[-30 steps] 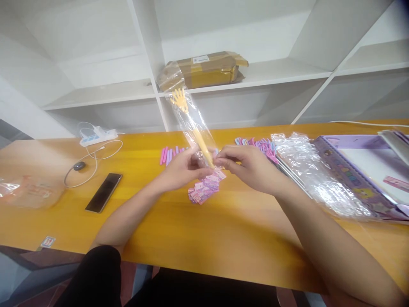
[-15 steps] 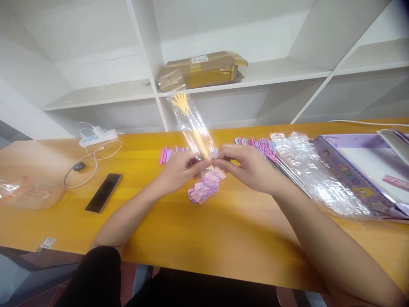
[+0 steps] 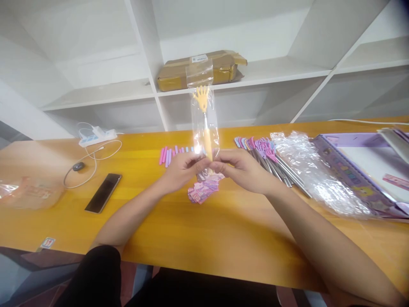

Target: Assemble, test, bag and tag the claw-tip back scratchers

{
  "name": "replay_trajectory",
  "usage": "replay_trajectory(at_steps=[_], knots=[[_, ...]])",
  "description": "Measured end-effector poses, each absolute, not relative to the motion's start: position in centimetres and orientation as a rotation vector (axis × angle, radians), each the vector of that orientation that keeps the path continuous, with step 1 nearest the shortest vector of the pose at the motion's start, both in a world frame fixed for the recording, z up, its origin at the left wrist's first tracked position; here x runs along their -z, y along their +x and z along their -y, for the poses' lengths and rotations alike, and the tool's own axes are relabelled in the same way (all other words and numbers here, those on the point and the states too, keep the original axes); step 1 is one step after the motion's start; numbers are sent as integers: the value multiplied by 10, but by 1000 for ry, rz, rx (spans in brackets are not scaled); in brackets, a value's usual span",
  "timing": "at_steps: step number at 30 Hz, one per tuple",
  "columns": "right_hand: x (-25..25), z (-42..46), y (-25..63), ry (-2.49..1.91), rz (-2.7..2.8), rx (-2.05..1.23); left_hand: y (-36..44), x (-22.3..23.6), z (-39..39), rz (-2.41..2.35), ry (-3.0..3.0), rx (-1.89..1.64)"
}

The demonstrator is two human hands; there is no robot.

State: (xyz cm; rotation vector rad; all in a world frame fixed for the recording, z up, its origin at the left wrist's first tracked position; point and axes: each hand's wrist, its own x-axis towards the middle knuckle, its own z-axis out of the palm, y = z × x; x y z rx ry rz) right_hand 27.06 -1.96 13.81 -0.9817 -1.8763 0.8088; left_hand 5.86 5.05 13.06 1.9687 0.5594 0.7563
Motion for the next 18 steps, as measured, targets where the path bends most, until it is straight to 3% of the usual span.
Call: replay_trajectory(at_steps=[10,18], knots=[[-122,17,272,-721,1697,-1319,58,-122,-54,-396,1996,-784],[-122,22,271,-667,1660,-1356,59,-127,-47,-359,1981,-808]])
